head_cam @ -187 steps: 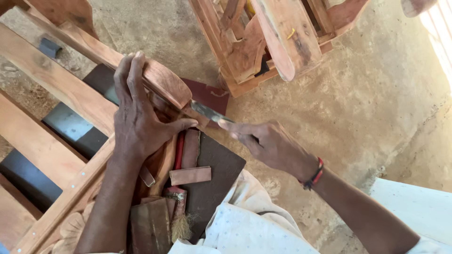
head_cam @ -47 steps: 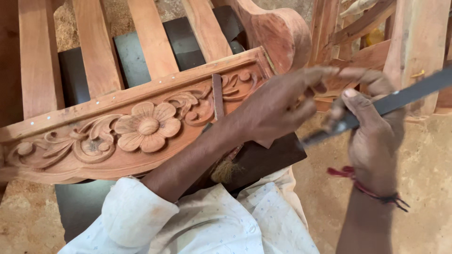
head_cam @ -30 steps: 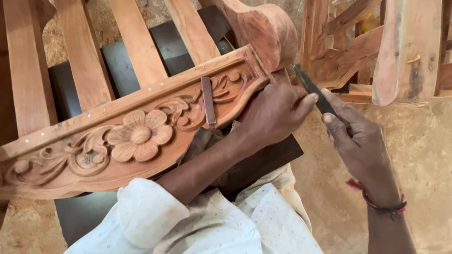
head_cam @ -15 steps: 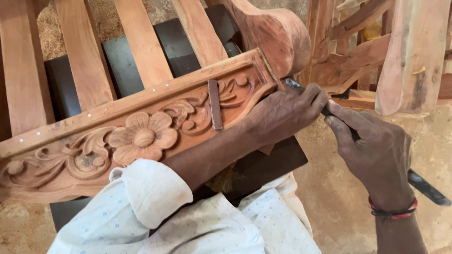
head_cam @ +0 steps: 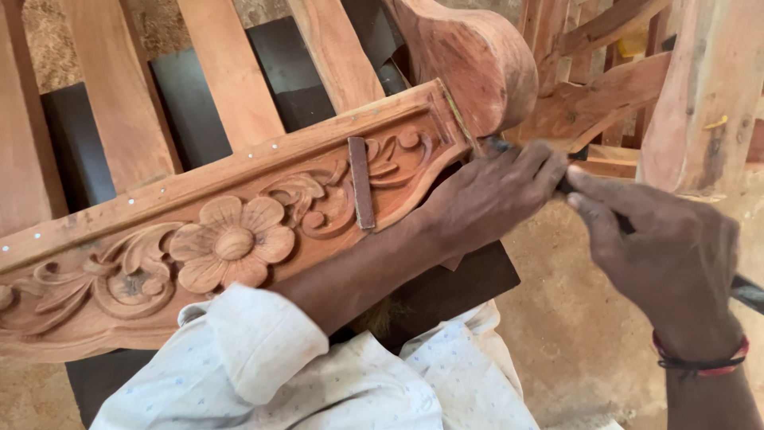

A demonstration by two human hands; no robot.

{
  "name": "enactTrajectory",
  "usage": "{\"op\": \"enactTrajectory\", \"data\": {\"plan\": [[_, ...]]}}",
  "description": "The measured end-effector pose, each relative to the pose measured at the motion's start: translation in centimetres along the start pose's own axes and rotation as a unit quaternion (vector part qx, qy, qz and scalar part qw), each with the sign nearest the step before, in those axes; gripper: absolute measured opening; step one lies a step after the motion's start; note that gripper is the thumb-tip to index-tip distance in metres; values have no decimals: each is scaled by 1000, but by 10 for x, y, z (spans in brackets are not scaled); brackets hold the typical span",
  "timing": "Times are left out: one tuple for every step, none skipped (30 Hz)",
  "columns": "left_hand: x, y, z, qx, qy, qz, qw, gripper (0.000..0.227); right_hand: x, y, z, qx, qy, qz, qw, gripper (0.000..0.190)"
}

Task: The person carves and sands decorative wooden chair components using hand tools, including a chisel and a file, while surrounded by sawdust and other wood furniture parts.

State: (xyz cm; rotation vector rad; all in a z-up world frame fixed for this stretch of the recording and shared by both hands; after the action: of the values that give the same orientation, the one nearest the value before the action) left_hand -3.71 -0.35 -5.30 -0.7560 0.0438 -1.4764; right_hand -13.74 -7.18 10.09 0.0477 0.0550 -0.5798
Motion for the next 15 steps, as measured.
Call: {"op": "enactTrajectory", "data": {"plan": [[8, -2, -9, -26, -2, 11, 1000, 66, 0, -3, 1, -4, 8, -16, 1000, 19], [21, -2, -17, -47, -6, 17, 999, 55, 1, -5, 1, -33, -13, 0, 999, 18], [30, 0, -22, -68, -10, 22, 997, 45, 1, -7, 1, -61, -34, 15, 997, 18], [33, -2, -25, -66, -37, -4, 997, 41, 1, -9, 2, -91, -50, 32, 994, 17], [36, -4, -27, -63, -64, -30, 996, 37, -4, -11, 4, 15, -64, 14, 998, 17], [34, -1, -25, -54, -86, -49, 994, 33, -8, -10, 5, 130, -74, 1, 989, 17], [33, 5, -22, -17, -72, -54, 996, 35, -5, -10, 3, 168, -67, -2, 984, 18], [28, 4, -19, 7, -55, -66, 996, 37, -12, -11, 4, 199, -58, -19, 978, 20], [23, 2, -14, 31, -37, -77, 996, 40, -15, -13, 6, 156, -33, -25, 987, 23], [20, 5, -7, 42, -13, -71, 997, 53, -10, -16, 4, 113, -18, -23, 993, 26], [13, 6, 1, 53, 11, -64, 996, 67, -6, -20, 1, 123, 5, -42, 992, 30], [8, 1, 5, 58, 37, -51, 996, 80, -7, -26, -1, 130, 37, -61, 989, 35], [7, -3, 8, 67, 14, -54, 996, 68, -10, -32, -5, 138, 69, -80, 985, 40], [8, -3, 10, 82, -11, -58, 995, 56, -12, -38, -12, 191, 77, -123, 971, 42], [9, -2, 12, 98, -35, -61, 993, 44, -16, -43, -21, 244, 86, -165, 952, 44]]}}
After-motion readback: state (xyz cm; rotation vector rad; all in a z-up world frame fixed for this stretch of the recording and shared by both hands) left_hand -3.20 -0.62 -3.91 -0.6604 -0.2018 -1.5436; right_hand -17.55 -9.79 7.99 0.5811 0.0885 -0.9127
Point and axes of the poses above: each hand's wrist, its own x-axis towards the middle knuckle, its own z-axis out of the back of the hand, y = z × x, the point moved 1 cm from there along x, towards the middle knuckle, and after that the axes turned 6 degrees about x, right-handed, at the moved point
